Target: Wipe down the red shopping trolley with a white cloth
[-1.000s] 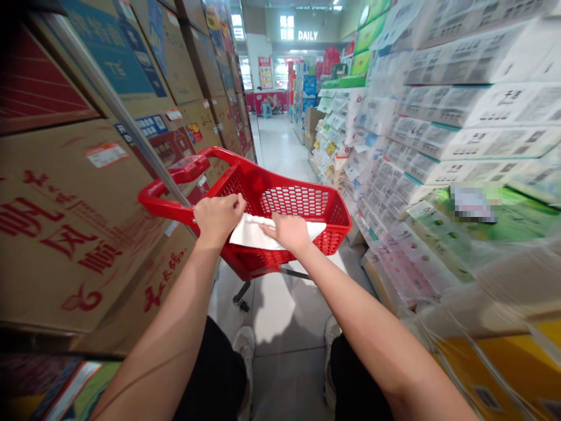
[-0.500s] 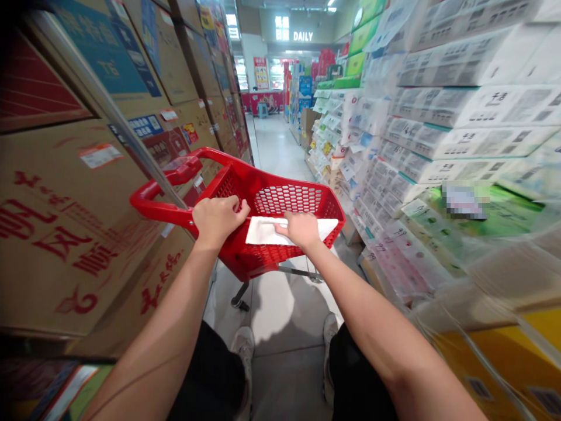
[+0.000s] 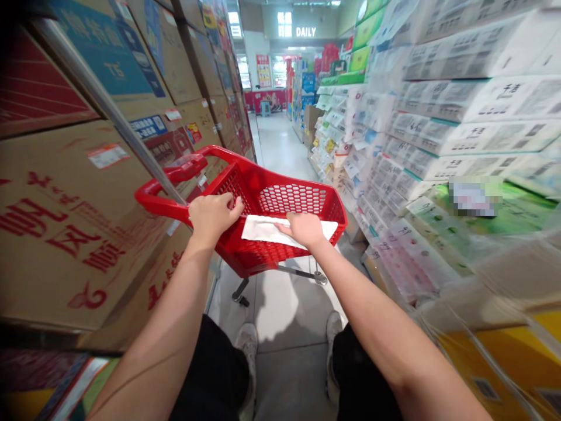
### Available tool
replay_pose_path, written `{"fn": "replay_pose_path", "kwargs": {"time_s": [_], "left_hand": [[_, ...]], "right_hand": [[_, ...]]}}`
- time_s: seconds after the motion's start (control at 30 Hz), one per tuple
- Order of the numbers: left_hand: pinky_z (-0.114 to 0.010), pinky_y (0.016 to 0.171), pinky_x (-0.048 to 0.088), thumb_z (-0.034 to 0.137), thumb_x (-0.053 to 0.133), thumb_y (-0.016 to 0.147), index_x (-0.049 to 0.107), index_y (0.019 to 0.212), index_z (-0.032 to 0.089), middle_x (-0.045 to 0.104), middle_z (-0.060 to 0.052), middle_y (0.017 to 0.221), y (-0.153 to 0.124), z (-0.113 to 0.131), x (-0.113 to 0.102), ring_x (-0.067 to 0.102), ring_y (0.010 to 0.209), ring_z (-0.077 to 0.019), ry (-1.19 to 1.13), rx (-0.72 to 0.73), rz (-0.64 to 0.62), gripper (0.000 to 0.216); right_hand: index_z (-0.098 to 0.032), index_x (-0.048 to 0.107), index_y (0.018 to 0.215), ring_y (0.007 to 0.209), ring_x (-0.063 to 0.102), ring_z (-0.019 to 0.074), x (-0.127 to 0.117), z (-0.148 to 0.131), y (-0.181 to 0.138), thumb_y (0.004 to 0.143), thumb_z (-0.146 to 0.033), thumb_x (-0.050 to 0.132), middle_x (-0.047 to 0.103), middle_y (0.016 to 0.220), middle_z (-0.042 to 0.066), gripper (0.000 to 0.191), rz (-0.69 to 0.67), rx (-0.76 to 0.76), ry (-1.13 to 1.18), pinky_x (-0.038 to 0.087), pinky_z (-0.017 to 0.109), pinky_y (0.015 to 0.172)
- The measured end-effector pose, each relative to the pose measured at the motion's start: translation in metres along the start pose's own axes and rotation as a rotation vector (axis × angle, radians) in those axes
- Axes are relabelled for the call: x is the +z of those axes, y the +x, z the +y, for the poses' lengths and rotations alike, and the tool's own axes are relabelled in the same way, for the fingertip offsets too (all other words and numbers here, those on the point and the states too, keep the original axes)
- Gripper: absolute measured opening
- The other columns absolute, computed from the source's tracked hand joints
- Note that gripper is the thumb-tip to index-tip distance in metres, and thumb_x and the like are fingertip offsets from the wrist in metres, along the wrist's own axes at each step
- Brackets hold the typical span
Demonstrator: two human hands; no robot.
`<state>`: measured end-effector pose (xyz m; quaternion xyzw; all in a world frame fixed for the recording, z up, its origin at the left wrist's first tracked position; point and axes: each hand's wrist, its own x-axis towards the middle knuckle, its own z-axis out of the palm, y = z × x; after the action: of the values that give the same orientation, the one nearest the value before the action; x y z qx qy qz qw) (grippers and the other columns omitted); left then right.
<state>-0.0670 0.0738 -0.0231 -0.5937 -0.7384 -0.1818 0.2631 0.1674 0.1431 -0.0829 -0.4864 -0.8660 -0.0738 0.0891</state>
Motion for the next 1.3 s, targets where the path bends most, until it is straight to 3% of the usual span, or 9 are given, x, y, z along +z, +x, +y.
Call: {"fn": "replay_pose_path", "kwargs": {"time_s": [0.17,0.27,0.43,0.53,0.63,0.93,1.17,1.3], "left_hand": [[-0.037,0.069,0.032,0.049,0.032,0.096,0.076,0.086,0.018,0.072,-0.016,0.08,0.002,-0.007,0.004,0.065,0.078,-0.0301,-0.001,-0.018,0.007,0.055],[-0.038,0.072,0.032,0.044,0.032,0.097,0.075,0.085,0.018,0.072,-0.016,0.08,0.001,-0.005,0.007,0.064,0.078,-0.029,-0.034,-0.016,0.014,0.051],[-0.042,0.083,0.031,0.037,0.037,0.096,0.073,0.088,0.019,0.073,-0.015,0.089,-0.012,0.032,0.018,0.063,0.089,-0.0286,-0.072,0.053,0.035,0.041],[-0.045,0.087,0.03,0.037,0.038,0.096,0.073,0.086,0.017,0.074,-0.015,0.089,-0.023,0.063,0.03,0.063,0.087,-0.0279,-0.133,0.231,-0.076,0.041],[-0.047,0.087,0.029,0.039,0.036,0.096,0.074,0.084,0.016,0.074,-0.016,0.084,-0.028,0.077,0.04,0.063,0.085,-0.0294,-0.169,0.231,-0.101,0.046],[-0.046,0.089,0.03,0.042,0.045,0.09,0.072,0.074,0.021,0.072,-0.012,0.077,-0.018,0.054,0.043,0.063,0.084,-0.0266,-0.169,0.176,-0.115,0.038],[-0.046,0.092,0.031,0.035,0.041,0.088,0.073,0.069,0.023,0.07,-0.011,0.075,-0.013,0.019,0.051,0.061,0.084,-0.026,-0.19,0.177,-0.143,0.04],[-0.048,0.098,0.033,0.034,0.041,0.089,0.073,0.07,0.023,0.07,-0.012,0.085,-0.013,0.005,0.057,0.058,0.096,-0.0285,-0.223,0.051,-0.126,0.039]], "right_hand": [[-0.017,0.072,0.108,0.097,0.07,0.0294,0.006,0.058,-0.011,0.096,-0.075,0.033,0.075,0.101,0.017,0.071,-0.088,0.063,-0.036,0.042,0.031,0.077],[-0.02,0.073,0.108,0.1,0.07,0.0283,0.008,0.073,-0.012,0.096,-0.073,0.038,0.076,0.103,0.015,0.066,-0.101,0.071,-0.005,0.042,0.03,0.078],[-0.021,0.073,0.115,0.1,0.07,0.03,0.005,0.049,-0.007,0.096,-0.075,0.035,0.076,0.103,0.015,0.068,-0.06,0.078,0.029,0.043,0.031,0.078],[-0.023,0.072,0.117,0.098,0.07,0.0297,0.001,0.027,-0.005,0.097,-0.074,0.03,0.076,0.102,0.014,0.069,-0.039,0.014,0.06,0.044,0.031,0.078],[-0.022,0.073,0.114,0.096,0.071,0.0294,0.001,0.023,-0.004,0.097,-0.074,0.027,0.076,0.101,0.014,0.071,-0.041,-0.03,0.075,0.045,0.032,0.078],[-0.016,0.075,0.111,0.1,0.069,0.0282,0.011,0.085,-0.015,0.097,-0.074,0.033,0.076,0.103,0.017,0.073,-0.152,-0.069,0.062,0.042,0.03,0.081],[-0.014,0.074,0.109,0.093,0.069,0.0282,0.005,0.059,-0.036,0.097,-0.075,0.029,0.075,0.1,0.018,0.077,-0.141,-0.307,0.076,0.039,0.031,0.077],[-0.014,0.074,0.101,0.085,0.067,0.0257,0.006,0.055,-0.045,0.097,-0.075,0.027,0.074,0.089,0.017,0.078,-0.145,-0.434,0.073,0.038,0.03,0.077]]}}
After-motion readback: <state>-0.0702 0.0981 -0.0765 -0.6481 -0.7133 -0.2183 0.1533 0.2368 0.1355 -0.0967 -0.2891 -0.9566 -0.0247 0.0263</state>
